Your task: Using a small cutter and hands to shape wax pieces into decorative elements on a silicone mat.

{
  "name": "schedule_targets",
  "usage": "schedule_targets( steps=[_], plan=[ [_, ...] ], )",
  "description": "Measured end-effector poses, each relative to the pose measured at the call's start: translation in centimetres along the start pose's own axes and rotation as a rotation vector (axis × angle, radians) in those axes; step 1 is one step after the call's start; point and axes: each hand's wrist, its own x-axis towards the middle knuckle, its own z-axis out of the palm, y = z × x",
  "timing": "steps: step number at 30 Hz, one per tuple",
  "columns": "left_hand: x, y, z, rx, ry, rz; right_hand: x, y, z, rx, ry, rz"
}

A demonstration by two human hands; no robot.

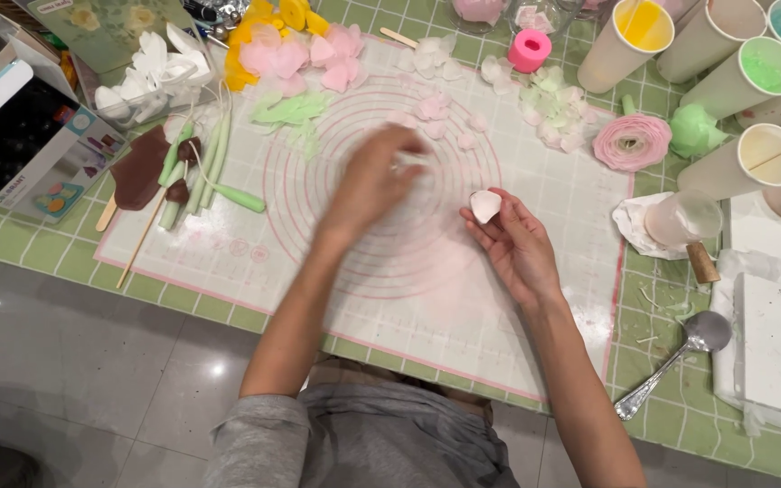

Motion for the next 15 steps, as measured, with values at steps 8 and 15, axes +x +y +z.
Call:
schedule_targets(
  steps=[8,15],
  plan=[
    [-1.4,-3.9,-3.3,0.537,-0.124,-0.304,0.1,0.4,-0.3,0.038,-0.014,-0.001],
    [0.9,5.3,-1.1,-0.060,-0.298,0.154,-0.3,-0.8,0.7,0.046,0.049,0.007]
  ],
)
